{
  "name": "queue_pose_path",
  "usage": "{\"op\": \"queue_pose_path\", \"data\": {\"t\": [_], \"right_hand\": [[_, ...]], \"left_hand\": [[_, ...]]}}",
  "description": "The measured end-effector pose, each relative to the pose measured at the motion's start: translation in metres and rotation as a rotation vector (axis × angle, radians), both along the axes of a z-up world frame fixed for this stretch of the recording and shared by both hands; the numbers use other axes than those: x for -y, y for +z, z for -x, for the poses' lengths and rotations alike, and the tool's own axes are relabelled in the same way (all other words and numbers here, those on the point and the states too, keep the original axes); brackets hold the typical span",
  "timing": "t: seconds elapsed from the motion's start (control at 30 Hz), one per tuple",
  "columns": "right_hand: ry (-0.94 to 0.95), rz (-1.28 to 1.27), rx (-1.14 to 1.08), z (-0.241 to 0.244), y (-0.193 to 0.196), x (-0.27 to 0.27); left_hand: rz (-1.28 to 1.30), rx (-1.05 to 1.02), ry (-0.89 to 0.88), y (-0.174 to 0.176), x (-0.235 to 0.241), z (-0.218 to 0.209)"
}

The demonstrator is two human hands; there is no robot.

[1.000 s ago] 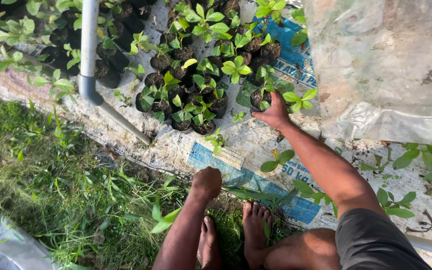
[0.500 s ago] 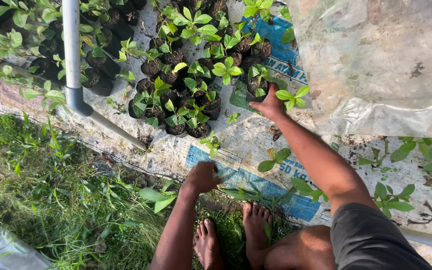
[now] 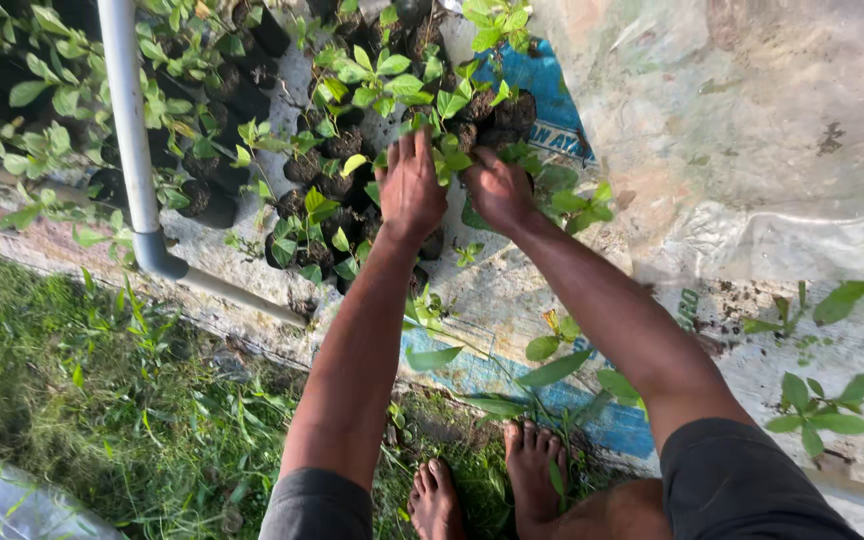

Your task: The person walks through a greenhouse, lifts a plastic sheet, and uproots small seedlings from the soil. They gather the seedlings by hand and place them into a designated area on a raised bed.

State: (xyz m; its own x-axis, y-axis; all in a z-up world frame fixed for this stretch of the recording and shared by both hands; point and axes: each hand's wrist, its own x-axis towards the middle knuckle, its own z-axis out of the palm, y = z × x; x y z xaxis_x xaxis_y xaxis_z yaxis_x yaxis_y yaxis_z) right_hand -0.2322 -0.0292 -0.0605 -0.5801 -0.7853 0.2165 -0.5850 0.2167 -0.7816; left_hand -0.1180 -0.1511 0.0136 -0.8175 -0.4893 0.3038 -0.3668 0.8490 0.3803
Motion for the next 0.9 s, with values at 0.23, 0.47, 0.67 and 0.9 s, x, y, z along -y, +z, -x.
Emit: {"op": "queue_pose_path", "data": {"t": [0.23,0.47,0.67,0.9], "right_hand": [[-0.006,0.175,-0.463,0.01,-0.035,0.005],[0.038,0.133,-0.711,0.004,-0.042,-0.005],[0.126,0.045,-0.606,-0.01,-0.038,-0.002],[0.093,0.055,-0.777,-0.009,-0.039,0.015]], "left_hand": [[-0.239,0.004,-0.127,-0.015,0.023,0.018],[-0.314,0.043,-0.075,-0.018,0.033,0.032],[-0.37,0.07,-0.003,-0.023,0.043,0.033],[-0.399,0.134,0.007,-0.025,0.048,0.041]]}}
